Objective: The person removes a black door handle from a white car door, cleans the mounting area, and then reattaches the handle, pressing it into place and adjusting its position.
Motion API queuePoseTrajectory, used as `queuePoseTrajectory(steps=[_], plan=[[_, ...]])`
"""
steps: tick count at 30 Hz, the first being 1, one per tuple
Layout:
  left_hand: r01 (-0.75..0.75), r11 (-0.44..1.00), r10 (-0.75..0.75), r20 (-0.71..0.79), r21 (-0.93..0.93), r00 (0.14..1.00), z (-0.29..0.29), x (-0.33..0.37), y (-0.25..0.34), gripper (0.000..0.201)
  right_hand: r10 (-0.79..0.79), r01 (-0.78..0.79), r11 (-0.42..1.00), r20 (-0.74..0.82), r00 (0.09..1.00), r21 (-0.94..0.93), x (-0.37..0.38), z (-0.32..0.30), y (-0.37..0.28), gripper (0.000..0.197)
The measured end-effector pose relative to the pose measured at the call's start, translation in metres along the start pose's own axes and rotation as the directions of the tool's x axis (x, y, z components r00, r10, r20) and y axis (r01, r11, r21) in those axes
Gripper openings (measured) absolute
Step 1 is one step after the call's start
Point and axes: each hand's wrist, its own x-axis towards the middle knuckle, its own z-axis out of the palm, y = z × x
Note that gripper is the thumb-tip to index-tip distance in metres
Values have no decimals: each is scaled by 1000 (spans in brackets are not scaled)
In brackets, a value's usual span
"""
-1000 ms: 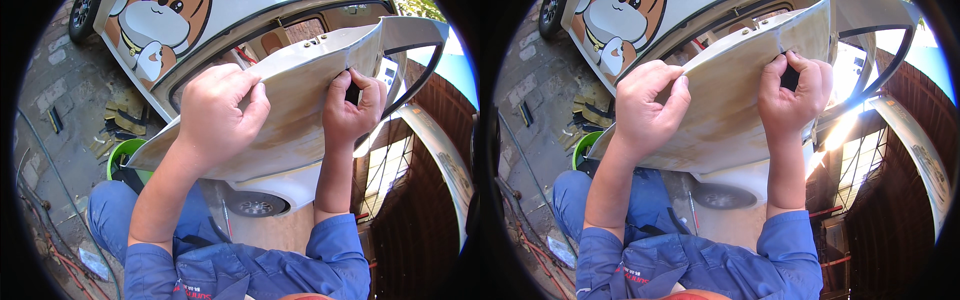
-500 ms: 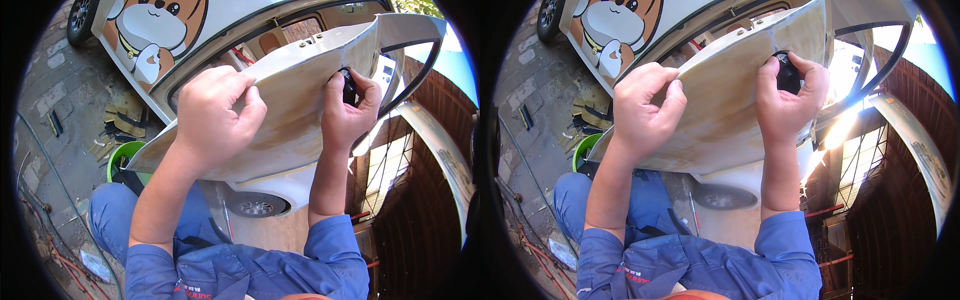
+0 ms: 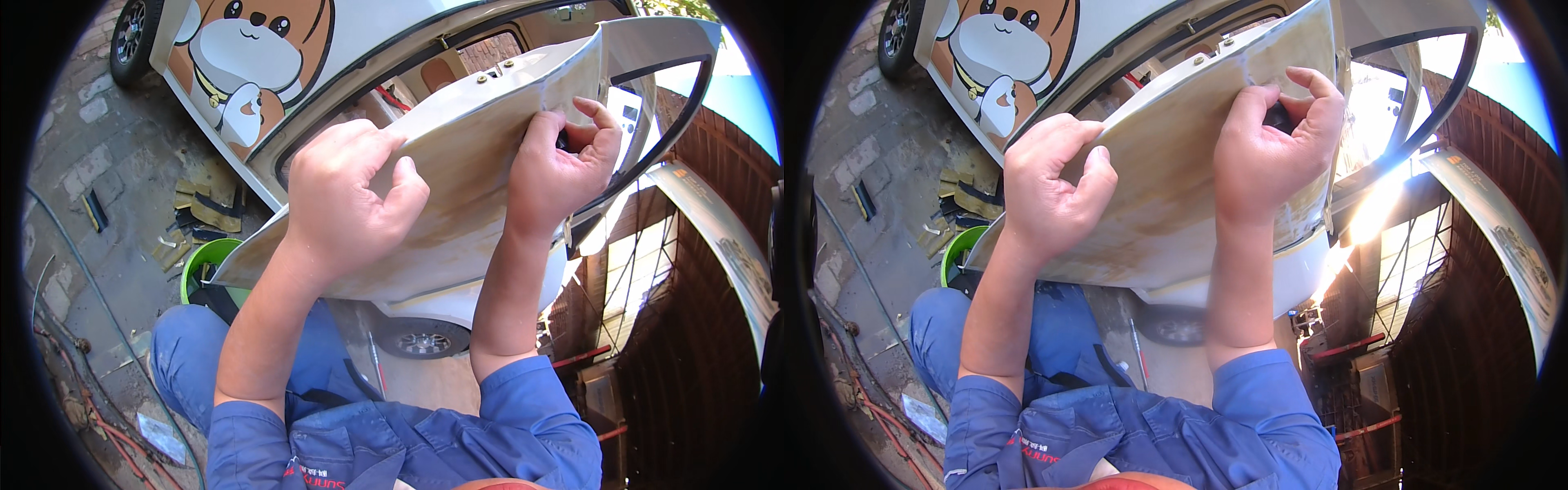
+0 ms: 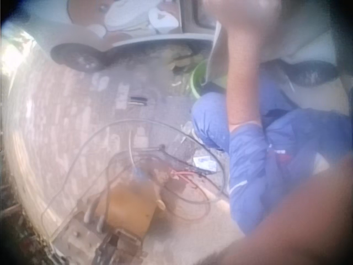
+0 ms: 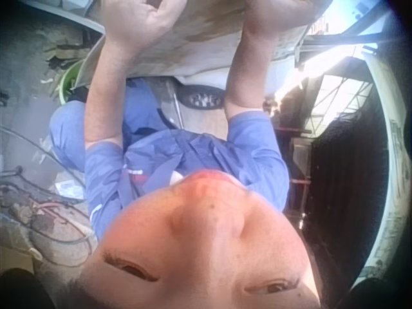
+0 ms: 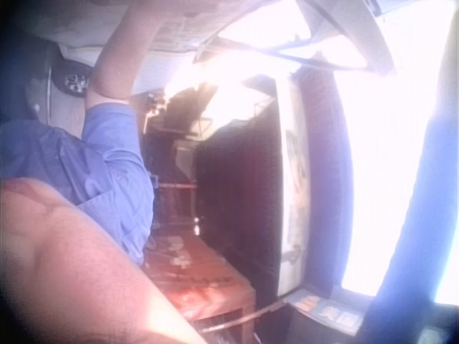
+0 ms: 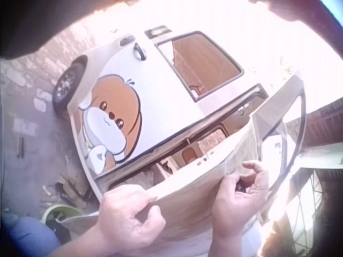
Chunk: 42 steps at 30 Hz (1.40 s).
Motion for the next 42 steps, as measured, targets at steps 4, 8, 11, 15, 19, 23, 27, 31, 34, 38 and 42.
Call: queuePoseTrajectory(steps=[4,8,11,15,19,23,27,31,34,38,42], plan=[[-1,1000,1,15,-3,1000,-1,1,1,22,-35,35,999,20,999,-22,9,-6,6,27],[-33,999,33,0,-13,999,-1,2,1,22,238,-262,895,111,965,360,13,-22,14,27],[22,1000,-21,23,-22,1000,-3,1,2,23,133,-190,916,180,975,353,13,-32,19,25],[38,999,-37,38,-36,999,-3,0,4,22,-74,30,981,226,971,194,11,-41,29,23],[47,999,-45,77,-25,996,-6,1,4,22,124,-171,929,159,979,329,-2,-61,54,26],[58,998,-58,100,-1,993,-8,2,5,23,92,-132,899,116,989,418,-50,-107,81,27],[107,994,-102,120,-30,987,-9,2,8,22,148,-191,924,150,978,331,-114,-136,93,23],[110,994,-106,118,-29,987,-9,-1,8,21,253,-368,922,532,808,120,-149,-147,89,13],[124,992,-120,126,-24,985,-9,-2,7,21,253,-320,940,866,432,-115,-144,-151,85,35],[107,994,-104,126,-21,987,-9,-2,5,21,56,-269,959,867,495,91,-114,-157,77,63],[112,994,-109,115,-17,987,-9,-2,4,21,-214,-98,899,624,751,426,-59,-141,64,54]])
